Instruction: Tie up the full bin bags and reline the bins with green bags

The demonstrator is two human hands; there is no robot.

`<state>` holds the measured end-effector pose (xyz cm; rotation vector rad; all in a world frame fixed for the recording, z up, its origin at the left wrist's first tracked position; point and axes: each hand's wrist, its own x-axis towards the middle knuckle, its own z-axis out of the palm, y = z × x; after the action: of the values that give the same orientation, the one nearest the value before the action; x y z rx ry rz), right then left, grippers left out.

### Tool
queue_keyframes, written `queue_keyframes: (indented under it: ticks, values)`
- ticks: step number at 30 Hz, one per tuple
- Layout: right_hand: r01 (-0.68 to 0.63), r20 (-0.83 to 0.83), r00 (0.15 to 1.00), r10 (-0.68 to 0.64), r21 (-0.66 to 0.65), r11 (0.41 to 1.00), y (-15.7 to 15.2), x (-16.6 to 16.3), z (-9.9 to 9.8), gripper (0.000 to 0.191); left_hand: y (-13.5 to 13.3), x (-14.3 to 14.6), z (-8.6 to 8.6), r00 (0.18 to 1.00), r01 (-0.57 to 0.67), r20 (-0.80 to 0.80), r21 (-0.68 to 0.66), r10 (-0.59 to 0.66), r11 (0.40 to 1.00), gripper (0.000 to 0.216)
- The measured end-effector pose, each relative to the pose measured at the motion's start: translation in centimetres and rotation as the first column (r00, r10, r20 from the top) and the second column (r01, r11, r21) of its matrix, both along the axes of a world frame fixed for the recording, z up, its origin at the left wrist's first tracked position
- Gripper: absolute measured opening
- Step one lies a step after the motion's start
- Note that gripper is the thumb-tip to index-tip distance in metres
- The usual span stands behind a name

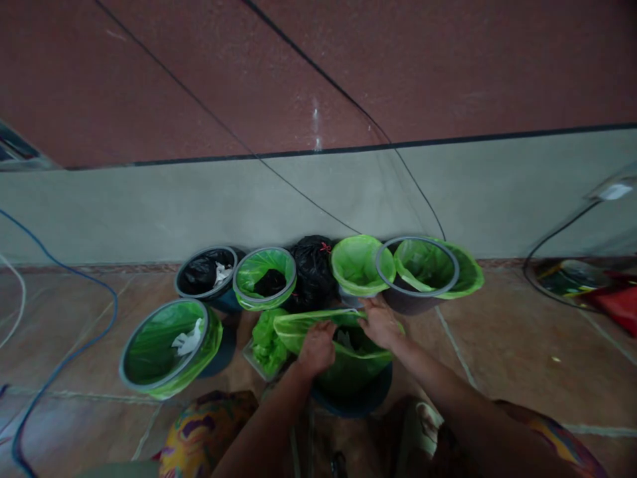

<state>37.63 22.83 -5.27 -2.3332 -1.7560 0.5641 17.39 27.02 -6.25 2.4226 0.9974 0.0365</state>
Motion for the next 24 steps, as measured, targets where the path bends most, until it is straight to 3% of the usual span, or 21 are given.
queue_keyframes:
  ticks: [3,6,11,17,24]
  values:
    - [-0.032,0.008,0.999,0.032,-0.023,0.999,1.2,-1.6,-0.2,0.055,0.2,0.4,-1.9,0.991,0.013,-0.129,-0.01,-0.014,1.0,0.054]
    - [-0.041,0.031,0.999,0.042,-0.056,0.998,1.8,-2.4,-0.5,0.042,0.9,0.4,-2.7,0.959,0.001,-0.285,-0.02,-0.006,1.0,0.057]
    - [-0.005,0.038,0.999,0.01,-0.121,0.993,2.2,-1.7,-0.8,0.029,1.1,0.2,-2.4,0.899,-0.02,-0.437,-0.085,-0.019,0.996,0.026]
    - [0.033,0.008,0.999,-0.032,-0.109,0.993,2.0,-0.7,0.7,0.029,0.5,-0.2,-0.4,0.924,0.112,-0.358,-0.088,-0.136,0.99,0.027]
    - [0.013,-0.054,0.998,-0.011,0.035,0.999,1.1,0.0,3.0,0.028,-0.4,-1.5,4.1,0.959,0.244,-0.142,-0.018,-0.244,0.97,0.024]
